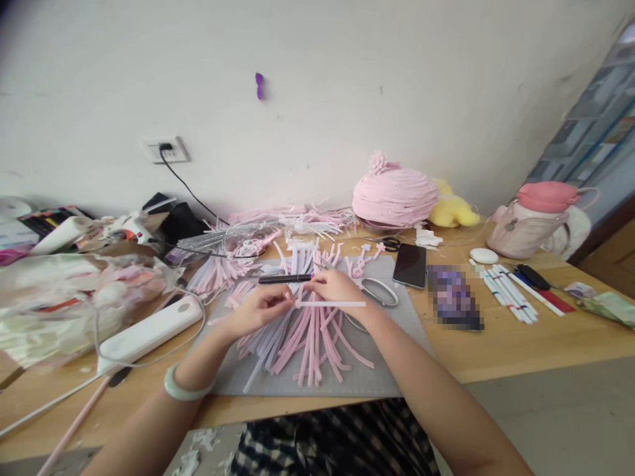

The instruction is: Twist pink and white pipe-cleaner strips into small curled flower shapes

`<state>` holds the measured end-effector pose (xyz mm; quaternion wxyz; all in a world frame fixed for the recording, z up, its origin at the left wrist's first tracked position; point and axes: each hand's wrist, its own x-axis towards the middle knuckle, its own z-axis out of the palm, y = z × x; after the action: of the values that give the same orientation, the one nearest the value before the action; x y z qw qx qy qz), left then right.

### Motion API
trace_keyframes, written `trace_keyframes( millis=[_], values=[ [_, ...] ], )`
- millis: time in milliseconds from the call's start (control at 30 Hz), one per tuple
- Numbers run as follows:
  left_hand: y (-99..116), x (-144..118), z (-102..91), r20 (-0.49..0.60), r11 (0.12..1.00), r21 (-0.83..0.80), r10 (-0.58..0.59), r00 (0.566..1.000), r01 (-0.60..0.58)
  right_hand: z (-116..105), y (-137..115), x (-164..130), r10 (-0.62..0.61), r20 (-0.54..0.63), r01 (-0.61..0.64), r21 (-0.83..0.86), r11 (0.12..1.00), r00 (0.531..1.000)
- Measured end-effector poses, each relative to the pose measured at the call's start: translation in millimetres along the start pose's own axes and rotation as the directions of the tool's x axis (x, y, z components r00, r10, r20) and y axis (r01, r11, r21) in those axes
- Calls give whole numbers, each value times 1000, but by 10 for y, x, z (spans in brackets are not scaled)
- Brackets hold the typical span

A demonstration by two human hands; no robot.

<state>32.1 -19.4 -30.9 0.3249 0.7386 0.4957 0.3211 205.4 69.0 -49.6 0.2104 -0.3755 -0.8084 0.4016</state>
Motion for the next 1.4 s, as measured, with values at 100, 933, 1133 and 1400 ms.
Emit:
trace_keyframes(
  millis=[100,933,1133,1400],
  values=[
    [-30,17,2,42,961,270,42,998,-51,-81,-19,-48,-34,-32,36,60,998,999],
    [18,13,-39,13,988,154,-21,1000,19,-204,46,-43,24,31,-31,243,969,999],
    [-55,79,-30,-326,880,409,-107,939,242,-151,-127,-178,-118,235,42,307,951,965],
    [-31,42,-24,-357,993,35,-91,930,111,-96,79,-4,73,202,-77,12,997,977]
  ],
)
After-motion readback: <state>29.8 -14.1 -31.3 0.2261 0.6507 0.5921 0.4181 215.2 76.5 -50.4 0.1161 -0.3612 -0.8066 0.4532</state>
